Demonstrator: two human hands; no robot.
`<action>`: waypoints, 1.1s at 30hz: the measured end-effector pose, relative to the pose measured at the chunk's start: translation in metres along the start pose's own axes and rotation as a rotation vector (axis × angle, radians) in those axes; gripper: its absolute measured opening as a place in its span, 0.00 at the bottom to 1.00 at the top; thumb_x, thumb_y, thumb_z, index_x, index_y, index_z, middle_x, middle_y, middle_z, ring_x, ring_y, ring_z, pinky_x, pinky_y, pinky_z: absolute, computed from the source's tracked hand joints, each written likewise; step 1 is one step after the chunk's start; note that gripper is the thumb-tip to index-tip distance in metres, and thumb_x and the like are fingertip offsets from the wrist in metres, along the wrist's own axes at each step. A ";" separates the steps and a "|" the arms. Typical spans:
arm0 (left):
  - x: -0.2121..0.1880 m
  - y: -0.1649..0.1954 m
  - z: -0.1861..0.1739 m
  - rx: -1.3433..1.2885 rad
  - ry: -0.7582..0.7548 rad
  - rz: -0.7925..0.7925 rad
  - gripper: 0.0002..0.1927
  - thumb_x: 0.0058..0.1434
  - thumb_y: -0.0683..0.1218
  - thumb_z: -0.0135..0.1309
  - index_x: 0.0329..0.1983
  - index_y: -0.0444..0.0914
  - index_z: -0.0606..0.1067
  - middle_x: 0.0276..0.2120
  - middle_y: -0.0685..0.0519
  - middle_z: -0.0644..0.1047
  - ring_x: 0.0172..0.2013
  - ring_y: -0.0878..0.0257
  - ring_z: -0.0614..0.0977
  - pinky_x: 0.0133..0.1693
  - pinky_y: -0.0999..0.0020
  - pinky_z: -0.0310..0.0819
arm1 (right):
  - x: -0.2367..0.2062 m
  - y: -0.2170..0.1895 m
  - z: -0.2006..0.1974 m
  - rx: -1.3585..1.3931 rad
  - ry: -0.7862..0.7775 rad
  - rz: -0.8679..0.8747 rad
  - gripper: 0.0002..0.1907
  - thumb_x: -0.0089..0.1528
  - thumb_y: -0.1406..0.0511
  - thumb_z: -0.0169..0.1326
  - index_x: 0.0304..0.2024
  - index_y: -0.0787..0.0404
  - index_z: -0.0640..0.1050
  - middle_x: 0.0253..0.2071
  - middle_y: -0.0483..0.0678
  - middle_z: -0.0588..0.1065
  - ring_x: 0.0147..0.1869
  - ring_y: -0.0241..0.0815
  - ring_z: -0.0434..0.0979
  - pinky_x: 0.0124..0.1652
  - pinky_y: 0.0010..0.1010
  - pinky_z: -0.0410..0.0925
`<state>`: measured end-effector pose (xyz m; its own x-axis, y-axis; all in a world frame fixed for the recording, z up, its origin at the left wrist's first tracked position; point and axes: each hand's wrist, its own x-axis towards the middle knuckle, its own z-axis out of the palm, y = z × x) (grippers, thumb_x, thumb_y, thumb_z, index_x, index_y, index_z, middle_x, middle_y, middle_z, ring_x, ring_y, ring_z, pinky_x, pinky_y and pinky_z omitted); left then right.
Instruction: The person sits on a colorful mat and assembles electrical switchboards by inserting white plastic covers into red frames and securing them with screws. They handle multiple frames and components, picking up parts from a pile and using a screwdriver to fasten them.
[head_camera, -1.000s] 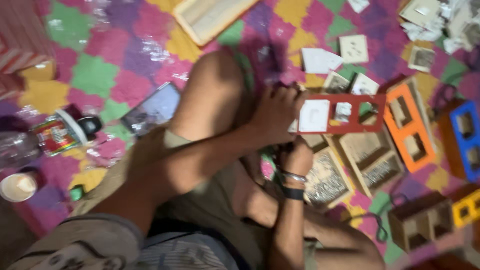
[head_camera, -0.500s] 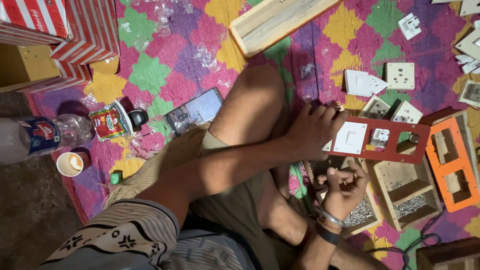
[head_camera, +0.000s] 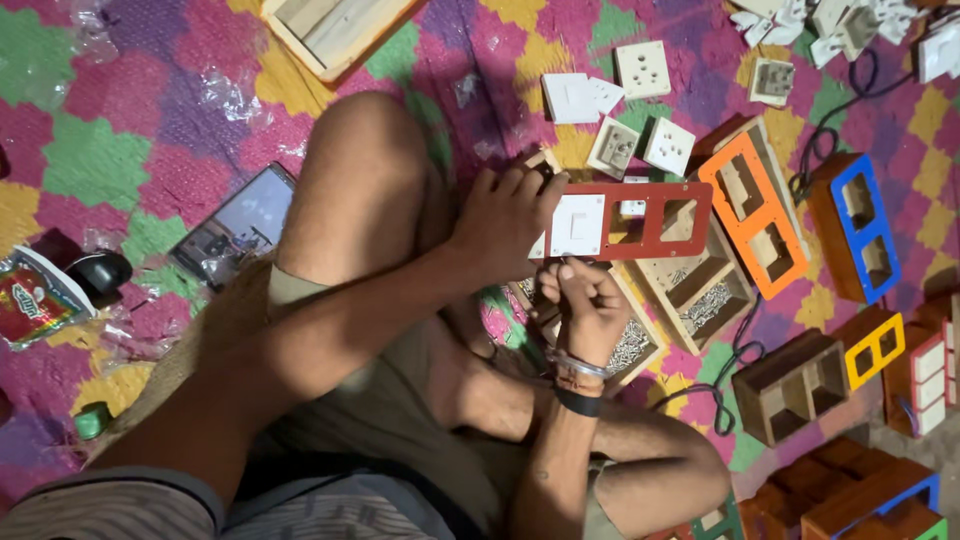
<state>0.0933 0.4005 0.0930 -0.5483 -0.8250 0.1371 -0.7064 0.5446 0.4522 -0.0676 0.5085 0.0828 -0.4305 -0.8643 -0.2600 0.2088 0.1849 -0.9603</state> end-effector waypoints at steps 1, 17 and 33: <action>0.000 0.000 -0.001 0.009 -0.022 0.004 0.56 0.39 0.57 0.72 0.71 0.34 0.63 0.48 0.47 0.72 0.50 0.52 0.73 0.48 0.51 0.64 | 0.001 0.000 0.001 -0.009 -0.001 0.015 0.07 0.64 0.74 0.58 0.44 0.71 0.80 0.35 0.54 0.81 0.35 0.42 0.84 0.38 0.29 0.77; -0.007 -0.002 0.014 -0.032 0.184 -0.023 0.55 0.35 0.63 0.68 0.66 0.38 0.64 0.47 0.45 0.70 0.54 0.45 0.71 0.43 0.42 0.63 | 0.007 0.038 0.014 0.029 0.146 0.191 0.11 0.65 0.65 0.62 0.30 0.54 0.74 0.23 0.46 0.73 0.22 0.39 0.66 0.23 0.34 0.58; 0.007 -0.022 -0.005 -0.043 0.115 -0.200 0.57 0.32 0.58 0.73 0.65 0.35 0.64 0.49 0.47 0.71 0.50 0.50 0.72 0.48 0.44 0.63 | 0.022 0.011 0.022 -1.414 -0.250 -0.325 0.11 0.51 0.64 0.66 0.35 0.57 0.80 0.37 0.55 0.80 0.39 0.60 0.81 0.37 0.50 0.73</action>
<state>0.1074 0.3821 0.0885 -0.3433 -0.9289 0.1393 -0.7745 0.3638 0.5175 -0.0555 0.4810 0.0692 -0.0991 -0.9858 -0.1357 -0.9417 0.1370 -0.3074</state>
